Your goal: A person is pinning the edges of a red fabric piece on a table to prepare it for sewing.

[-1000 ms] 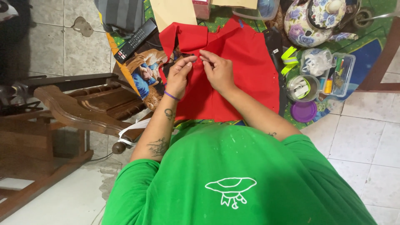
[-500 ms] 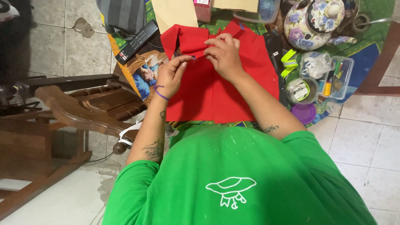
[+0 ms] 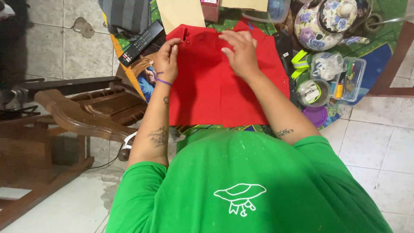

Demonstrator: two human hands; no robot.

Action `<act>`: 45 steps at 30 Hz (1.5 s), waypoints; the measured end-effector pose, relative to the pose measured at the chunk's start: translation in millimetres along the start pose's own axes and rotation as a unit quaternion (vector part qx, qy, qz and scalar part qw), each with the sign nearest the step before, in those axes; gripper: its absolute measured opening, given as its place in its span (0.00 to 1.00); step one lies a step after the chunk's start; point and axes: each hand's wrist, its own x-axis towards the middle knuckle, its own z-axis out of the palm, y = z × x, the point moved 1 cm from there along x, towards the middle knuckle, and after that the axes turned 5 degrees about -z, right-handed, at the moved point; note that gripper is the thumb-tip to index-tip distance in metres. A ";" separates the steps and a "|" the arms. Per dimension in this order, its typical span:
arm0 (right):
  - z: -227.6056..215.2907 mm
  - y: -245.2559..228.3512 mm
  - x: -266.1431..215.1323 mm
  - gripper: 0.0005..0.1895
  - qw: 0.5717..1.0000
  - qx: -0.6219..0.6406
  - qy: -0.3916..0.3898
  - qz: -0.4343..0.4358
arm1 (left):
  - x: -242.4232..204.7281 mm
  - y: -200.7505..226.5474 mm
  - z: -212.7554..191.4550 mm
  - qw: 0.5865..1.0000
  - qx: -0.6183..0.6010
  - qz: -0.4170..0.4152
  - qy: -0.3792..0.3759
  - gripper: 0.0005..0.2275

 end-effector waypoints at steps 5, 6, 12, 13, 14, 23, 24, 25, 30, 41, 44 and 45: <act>-24.7 19.1 -46.7 0.17 0.998 0.000 0.016 0.057 | 15.8 -106.6 16.7 0.994 0.004 -0.111 0.019 0.22; -29.1 25.9 -60.1 0.17 0.998 0.005 0.026 0.049 | 14.4 -119.0 17.6 0.990 0.003 -0.134 0.055 0.25; -46.1 64.0 -208.6 0.18 0.985 -0.042 0.015 0.164 | -82.3 -95.1 -3.4 0.939 0.179 -0.283 0.082 0.36; -47.2 64.9 -231.2 0.18 0.986 -0.042 0.014 0.162 | -103.8 -112.4 -7.5 0.938 0.179 -0.284 0.084 0.36; -49.0 66.5 -254.6 0.19 0.979 -0.076 0.016 0.188 | -126.2 -130.2 -10.9 0.917 0.217 -0.329 0.054 0.39; -37.9 86.2 -334.6 0.39 0.909 -0.168 0.040 0.378 | -196.2 -151.7 -42.5 0.800 0.350 -0.488 -0.005 0.43; -39.4 87.5 -333.1 0.41 0.902 -0.149 0.042 0.404 | -191.0 -134.2 -43.9 0.786 0.351 -0.509 -0.018 0.36; -37.9 98.4 -336.8 0.41 0.901 -0.149 0.046 0.405 | -189.0 -134.9 -43.6 0.788 0.351 -0.505 -0.018 0.36; -32.5 131.3 -346.9 0.24 0.877 -0.047 -0.016 0.478 | -178.0 -120.5 -32.6 0.767 0.411 -0.472 -0.143 0.33; -73.5 79.5 -340.7 0.17 0.793 0.329 0.105 0.501 | -199.6 -20.3 -93.8 0.844 0.446 -0.285 0.091 0.15; -74.3 65.0 -362.5 0.19 0.771 0.362 0.083 0.517 | -214.9 1.3 -100.8 0.808 0.510 -0.289 0.063 0.14; -71.3 60.3 -369.9 0.20 0.768 0.368 0.062 0.520 | -222.1 3.6 -102.9 0.786 0.541 -0.295 0.050 0.14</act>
